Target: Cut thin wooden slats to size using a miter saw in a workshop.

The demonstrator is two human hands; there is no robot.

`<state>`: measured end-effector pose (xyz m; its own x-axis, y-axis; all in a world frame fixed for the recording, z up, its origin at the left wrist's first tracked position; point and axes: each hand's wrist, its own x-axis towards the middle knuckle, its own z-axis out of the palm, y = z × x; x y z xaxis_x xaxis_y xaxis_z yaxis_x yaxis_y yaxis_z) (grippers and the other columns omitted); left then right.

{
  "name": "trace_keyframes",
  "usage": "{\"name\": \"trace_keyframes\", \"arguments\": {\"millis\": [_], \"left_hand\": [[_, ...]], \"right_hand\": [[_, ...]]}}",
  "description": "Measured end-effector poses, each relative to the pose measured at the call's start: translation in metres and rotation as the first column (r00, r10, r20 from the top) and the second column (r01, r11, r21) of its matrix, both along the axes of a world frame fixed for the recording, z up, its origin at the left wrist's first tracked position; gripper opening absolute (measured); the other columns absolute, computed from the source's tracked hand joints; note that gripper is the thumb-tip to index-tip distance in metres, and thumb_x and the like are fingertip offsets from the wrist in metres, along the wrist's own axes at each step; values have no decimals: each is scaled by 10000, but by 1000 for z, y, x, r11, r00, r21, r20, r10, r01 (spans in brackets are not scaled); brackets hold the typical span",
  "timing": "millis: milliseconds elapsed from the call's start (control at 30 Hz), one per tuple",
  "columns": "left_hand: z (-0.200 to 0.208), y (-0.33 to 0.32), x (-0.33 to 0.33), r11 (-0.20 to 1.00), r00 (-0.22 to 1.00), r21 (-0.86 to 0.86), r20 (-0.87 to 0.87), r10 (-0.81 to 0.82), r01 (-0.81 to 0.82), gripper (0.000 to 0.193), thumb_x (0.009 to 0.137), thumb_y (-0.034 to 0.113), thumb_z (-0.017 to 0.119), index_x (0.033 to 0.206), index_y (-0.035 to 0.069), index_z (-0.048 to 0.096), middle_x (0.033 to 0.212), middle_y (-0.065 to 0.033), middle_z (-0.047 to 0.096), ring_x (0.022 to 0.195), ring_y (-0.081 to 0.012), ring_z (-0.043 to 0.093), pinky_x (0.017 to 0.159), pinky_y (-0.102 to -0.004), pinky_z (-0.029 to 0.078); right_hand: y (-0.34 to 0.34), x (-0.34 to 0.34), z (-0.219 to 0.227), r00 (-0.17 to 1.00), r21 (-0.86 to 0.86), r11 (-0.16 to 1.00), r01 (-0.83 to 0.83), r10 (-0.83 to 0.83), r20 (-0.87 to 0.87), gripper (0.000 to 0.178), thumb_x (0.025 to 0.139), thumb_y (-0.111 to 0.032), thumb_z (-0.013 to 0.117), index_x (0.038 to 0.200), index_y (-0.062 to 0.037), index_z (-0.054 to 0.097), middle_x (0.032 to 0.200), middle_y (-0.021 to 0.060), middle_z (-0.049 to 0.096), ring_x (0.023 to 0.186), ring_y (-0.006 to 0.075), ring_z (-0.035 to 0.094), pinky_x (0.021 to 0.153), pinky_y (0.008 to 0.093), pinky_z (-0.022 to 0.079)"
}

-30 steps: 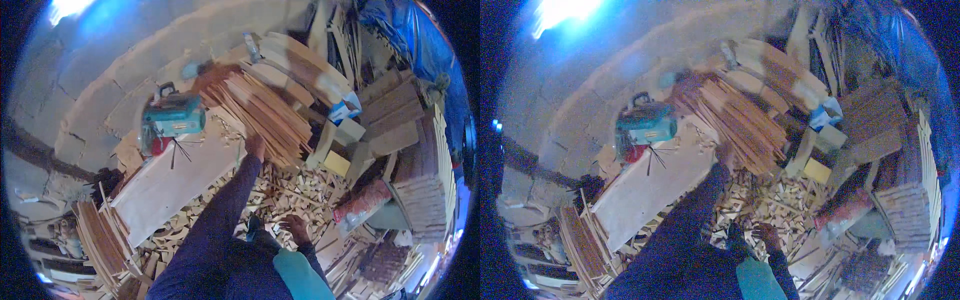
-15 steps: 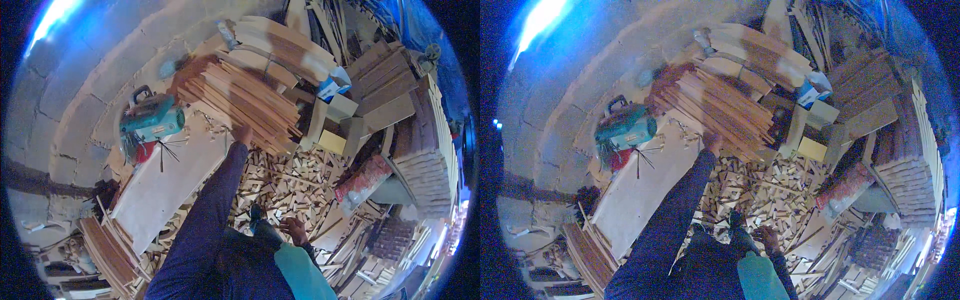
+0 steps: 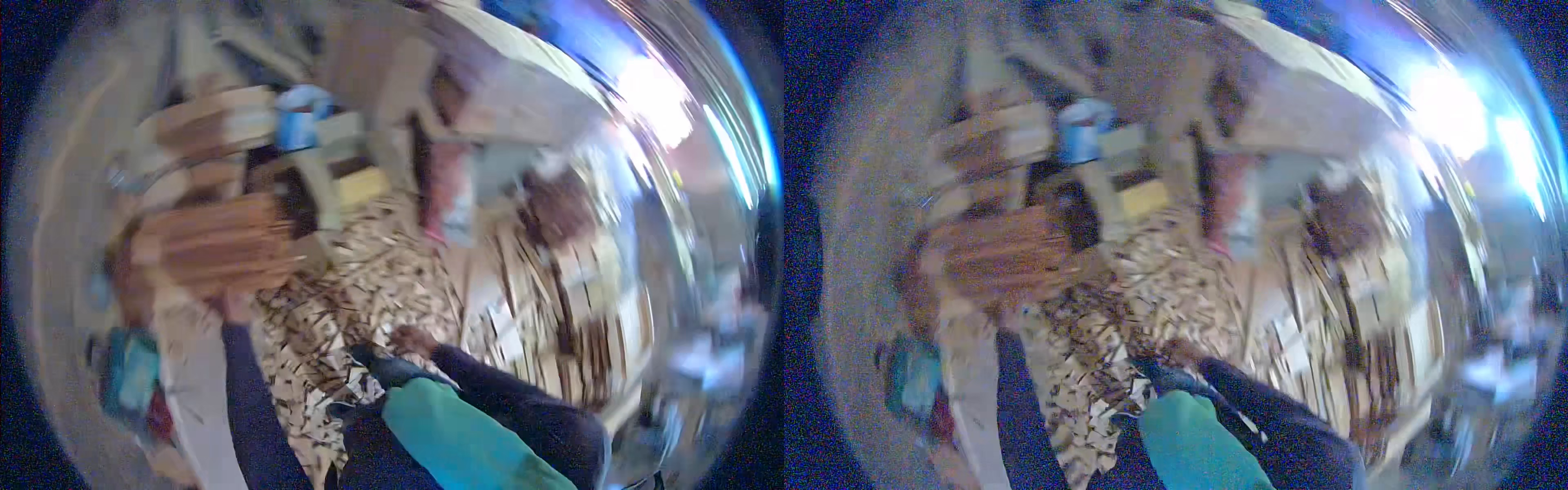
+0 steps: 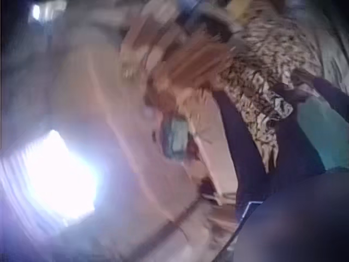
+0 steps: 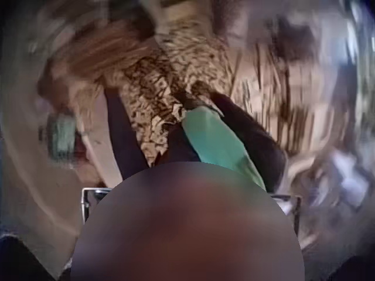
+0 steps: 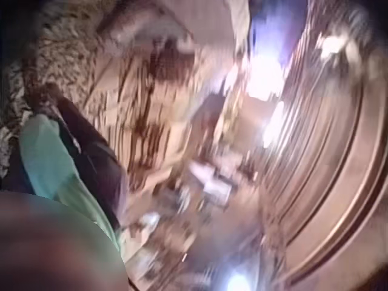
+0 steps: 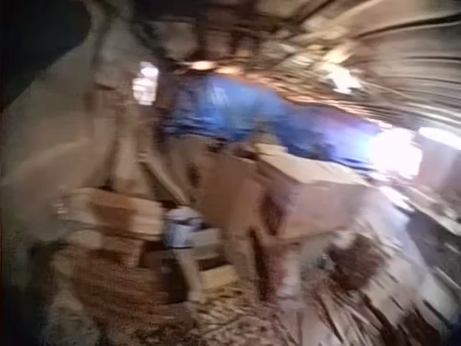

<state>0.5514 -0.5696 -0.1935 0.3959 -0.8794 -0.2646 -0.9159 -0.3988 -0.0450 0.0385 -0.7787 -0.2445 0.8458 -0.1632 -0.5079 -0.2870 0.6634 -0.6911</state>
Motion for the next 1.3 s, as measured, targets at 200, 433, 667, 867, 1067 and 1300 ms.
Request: {"name": "trace_keyframes", "arguments": {"millis": [200, 433, 667, 867, 1067, 1300], "left_hand": [[3, 52, -136, 134, 623, -615, -782, 24, -777, 500, 989, 308, 507, 1385, 16, 418, 1387, -160, 467, 1163, -229, 521, 1017, -350, 397], [74, 41, -328, 734, 909, -679, -300, -288, 9, 458, 911, 253, 550, 1295, 8, 502, 1315, -177, 521, 1196, -436, 485, 1058, -509, 339], [80, 163, -271, 631, 691, -464, -704, 163, -622, 260, 870, 191, 598, 1068, 25, 570, 1108, -200, 586, 1096, -351, 545, 907, -453, 435], [24, 317, -233, 594, 733, -430, -411, 541, -680, 229, 918, 174, 528, 928, -55, 539, 858, -273, 587, 770, -455, 559, 718, -486, 452], [5, 379, -237, 589, 741, -469, -272, 613, -659, 249, 878, 215, 569, 881, -34, 559, 860, -276, 596, 770, -465, 573, 684, -506, 456], [-26, 377, -244, 579, 766, -537, -222, 604, -613, 214, 799, 212, 629, 886, 24, 576, 845, -235, 617, 779, -435, 590, 714, -517, 477]], "right_hand": [[85, 71, 71, 929, 593, 727, 346, -355, -106, 495, 974, -456, 501, 1139, 5, 571, 1054, 168, 652, 977, 286, 644, 860, 442, 542], [139, 112, 138, 864, 746, 613, 258, -492, 105, 730, 957, -637, 337, 1317, -12, 446, 1289, 201, 564, 1094, 328, 593, 979, 481, 465], [127, 92, 159, 766, 591, 747, 304, -560, 314, 579, 996, -471, 430, 1329, 2, 461, 1325, 192, 538, 1166, 324, 568, 1044, 456, 426], [133, 89, 140, 806, 579, 732, 360, -556, 202, 440, 998, -388, 467, 1213, -6, 508, 1207, 168, 600, 1105, 314, 597, 999, 440, 473], [179, 95, 119, 915, 599, 737, 313, -403, 18, 356, 991, -357, 480, 1124, -30, 519, 1172, 159, 607, 1072, 314, 602, 980, 444, 484], [184, 101, 111, 971, 596, 792, 131, -225, 86, 279, 982, -272, 479, 1054, -10, 544, 1121, 156, 628, 1048, 291, 612, 969, 416, 482]]}}
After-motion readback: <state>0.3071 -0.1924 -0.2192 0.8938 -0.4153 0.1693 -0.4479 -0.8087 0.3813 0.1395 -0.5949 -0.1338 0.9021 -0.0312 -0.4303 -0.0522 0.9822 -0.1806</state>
